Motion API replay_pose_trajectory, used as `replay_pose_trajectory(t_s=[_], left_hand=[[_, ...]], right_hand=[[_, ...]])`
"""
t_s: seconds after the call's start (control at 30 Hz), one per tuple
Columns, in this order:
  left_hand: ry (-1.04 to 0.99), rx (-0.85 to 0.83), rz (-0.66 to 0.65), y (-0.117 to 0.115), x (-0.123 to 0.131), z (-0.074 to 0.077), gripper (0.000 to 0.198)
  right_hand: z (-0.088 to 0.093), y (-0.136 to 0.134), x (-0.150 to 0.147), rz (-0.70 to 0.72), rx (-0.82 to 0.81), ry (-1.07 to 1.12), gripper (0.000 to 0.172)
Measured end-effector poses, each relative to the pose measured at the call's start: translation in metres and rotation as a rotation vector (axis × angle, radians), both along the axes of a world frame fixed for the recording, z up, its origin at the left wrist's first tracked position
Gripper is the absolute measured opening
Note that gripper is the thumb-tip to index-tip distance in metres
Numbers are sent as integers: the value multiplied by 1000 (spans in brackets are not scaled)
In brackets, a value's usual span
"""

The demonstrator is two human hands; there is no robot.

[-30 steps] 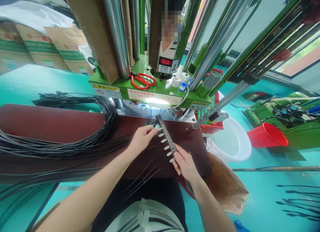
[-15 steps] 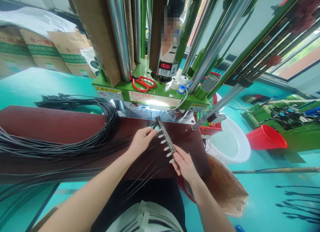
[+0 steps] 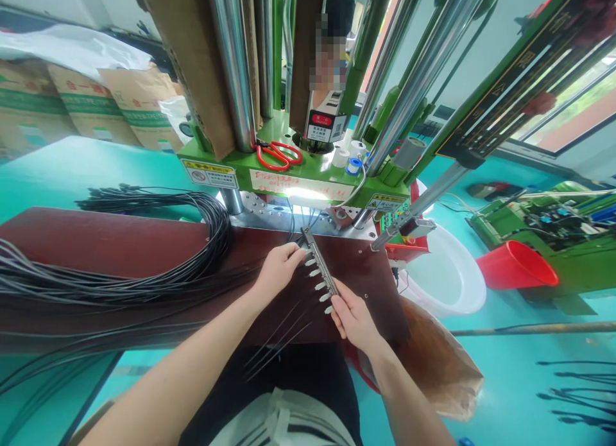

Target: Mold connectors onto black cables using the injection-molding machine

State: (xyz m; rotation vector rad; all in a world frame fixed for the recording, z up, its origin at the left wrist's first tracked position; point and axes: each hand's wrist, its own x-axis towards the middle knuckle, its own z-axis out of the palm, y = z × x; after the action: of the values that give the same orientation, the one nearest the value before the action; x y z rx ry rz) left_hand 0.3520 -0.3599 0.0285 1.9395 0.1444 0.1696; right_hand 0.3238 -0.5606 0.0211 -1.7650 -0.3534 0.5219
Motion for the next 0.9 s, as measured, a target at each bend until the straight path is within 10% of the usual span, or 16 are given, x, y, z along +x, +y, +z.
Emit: replay_pose_trajectory(t_s=[0.23,0.6,0.9], left_hand=[[80,411,-138,-7,17,-13,33],[-152,771,-182,-14,23,11,23],[75,849,47,26,36,-14,46]], right_hand=[[4,-3,-6,-63,-199,-5,44],[32,-2,7,188,-1178,-438,29],[49,13,45,365,-1206,-532,23]])
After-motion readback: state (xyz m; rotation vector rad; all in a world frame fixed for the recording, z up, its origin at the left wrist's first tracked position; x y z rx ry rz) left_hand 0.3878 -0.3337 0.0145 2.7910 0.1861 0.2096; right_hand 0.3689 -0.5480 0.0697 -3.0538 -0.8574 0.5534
